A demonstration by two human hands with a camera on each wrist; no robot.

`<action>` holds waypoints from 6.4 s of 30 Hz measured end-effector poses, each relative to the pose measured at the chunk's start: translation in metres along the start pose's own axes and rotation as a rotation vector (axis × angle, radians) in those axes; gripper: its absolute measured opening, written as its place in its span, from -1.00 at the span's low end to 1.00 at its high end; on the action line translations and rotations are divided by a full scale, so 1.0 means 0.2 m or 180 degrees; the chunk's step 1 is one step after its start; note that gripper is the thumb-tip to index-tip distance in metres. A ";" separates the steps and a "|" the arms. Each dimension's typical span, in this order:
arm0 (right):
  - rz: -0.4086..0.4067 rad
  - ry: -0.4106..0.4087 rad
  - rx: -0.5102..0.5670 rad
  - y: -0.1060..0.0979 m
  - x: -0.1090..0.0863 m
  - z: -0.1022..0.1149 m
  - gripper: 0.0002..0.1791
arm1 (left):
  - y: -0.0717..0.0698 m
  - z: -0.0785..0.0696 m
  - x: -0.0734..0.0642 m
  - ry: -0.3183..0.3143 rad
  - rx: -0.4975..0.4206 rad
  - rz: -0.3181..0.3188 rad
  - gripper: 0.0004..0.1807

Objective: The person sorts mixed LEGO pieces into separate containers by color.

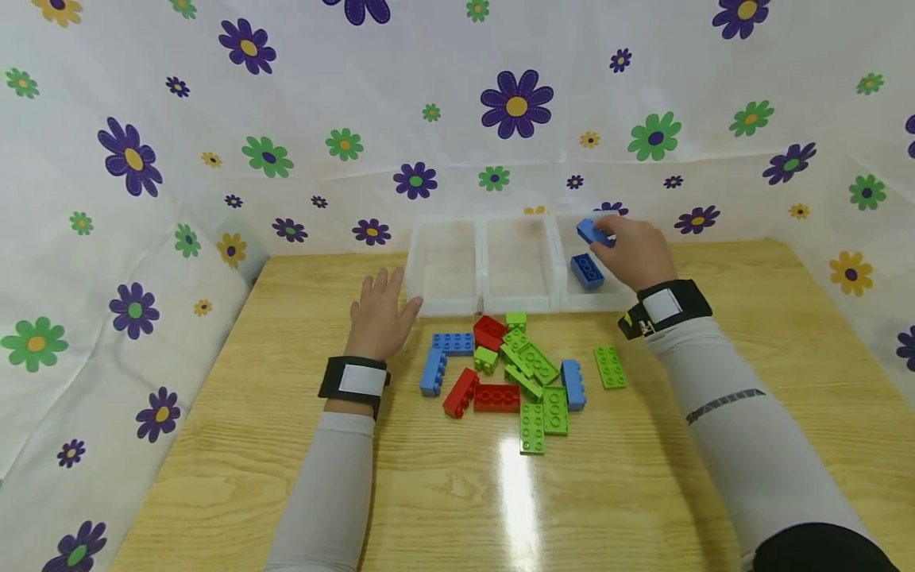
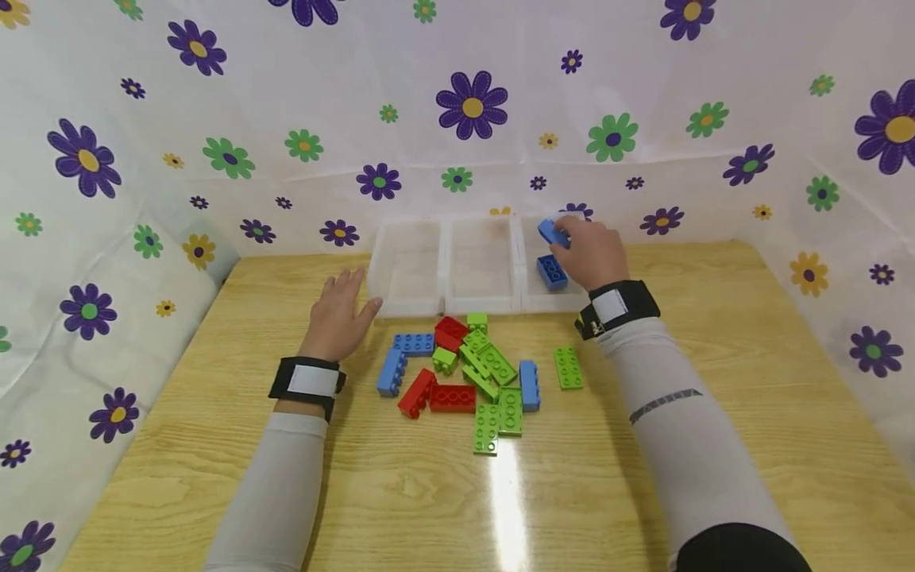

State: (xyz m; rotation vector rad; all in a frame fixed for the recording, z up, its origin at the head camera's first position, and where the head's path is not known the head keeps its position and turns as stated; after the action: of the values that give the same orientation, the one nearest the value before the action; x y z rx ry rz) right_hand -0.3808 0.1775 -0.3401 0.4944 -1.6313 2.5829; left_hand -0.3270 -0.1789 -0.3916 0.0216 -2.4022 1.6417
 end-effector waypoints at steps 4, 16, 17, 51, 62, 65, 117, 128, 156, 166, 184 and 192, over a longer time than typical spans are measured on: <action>0.0114 0.0108 0.0016 0.10 0.02 0.00 -0.62 | 0.00 0.01 0.00 -0.0006 0.0010 0.0005 -0.31; 0.0040 -0.0006 -0.0254 0.24 -0.02 0.05 -0.72 | 0.01 -0.01 0.00 0.0038 0.0029 -0.0043 -0.27; 0.0052 -0.0025 -0.0350 0.26 -0.02 0.06 -0.72 | 0.02 -0.01 0.01 0.0046 0.0037 -0.0041 -0.26; 0.0568 -0.0701 0.0292 0.18 -0.44 0.21 -0.57 | 0.08 -0.06 -0.02 0.0069 -0.0365 0.0211 -0.23; 0.1070 -0.0584 0.0704 0.40 -0.57 0.24 -0.58 | 0.10 -0.05 -0.05 0.0028 -0.0357 0.0243 -0.23; 0.1049 -0.0749 0.0646 0.41 -0.59 0.30 -0.58 | 0.10 -0.05 -0.05 0.0053 -0.0364 0.0197 -0.23; 0.0830 -0.0766 0.0130 0.22 -0.06 0.60 -0.64 | 0.11 -0.47 -0.13 0.1143 -0.0369 0.0313 -0.63; 0.0942 -0.0684 -0.0386 0.51 0.16 0.61 -0.66 | 0.04 -0.57 -0.17 0.1168 -0.0418 0.0364 -0.62; 0.1133 -0.0799 -0.0173 0.55 0.07 0.58 -0.68 | 0.04 -0.53 -0.16 0.1108 -0.0435 0.0332 -0.65; 0.0373 -0.0854 0.0411 0.11 -0.20 0.36 -0.65 | 0.08 -0.46 -0.14 0.0964 -0.0498 0.0507 -0.52; 0.0358 -0.0488 0.0965 0.14 -0.46 0.12 -0.66 | 0.16 -0.48 -0.16 0.1012 -0.0398 0.0632 -0.53; 0.0631 -0.0472 0.1044 0.24 -0.47 0.16 -0.60 | 0.17 -0.55 -0.14 0.1171 -0.0294 0.0474 -0.59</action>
State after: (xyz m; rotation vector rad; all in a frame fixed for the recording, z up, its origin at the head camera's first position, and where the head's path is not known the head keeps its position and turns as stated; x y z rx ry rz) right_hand -0.2934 0.1402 -0.3975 0.5800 -1.3578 3.0519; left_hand -0.2851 -0.0678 -0.3903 -0.4452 -2.2327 1.4399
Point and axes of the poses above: each hand's wrist, its own x-axis towards the middle knuckle, its own y-axis out of the palm, z = x × y, the point moved 10 cm from there along x, towards the middle knuckle, and after that the axes turned 1 degree about y, right-handed, at the moved point
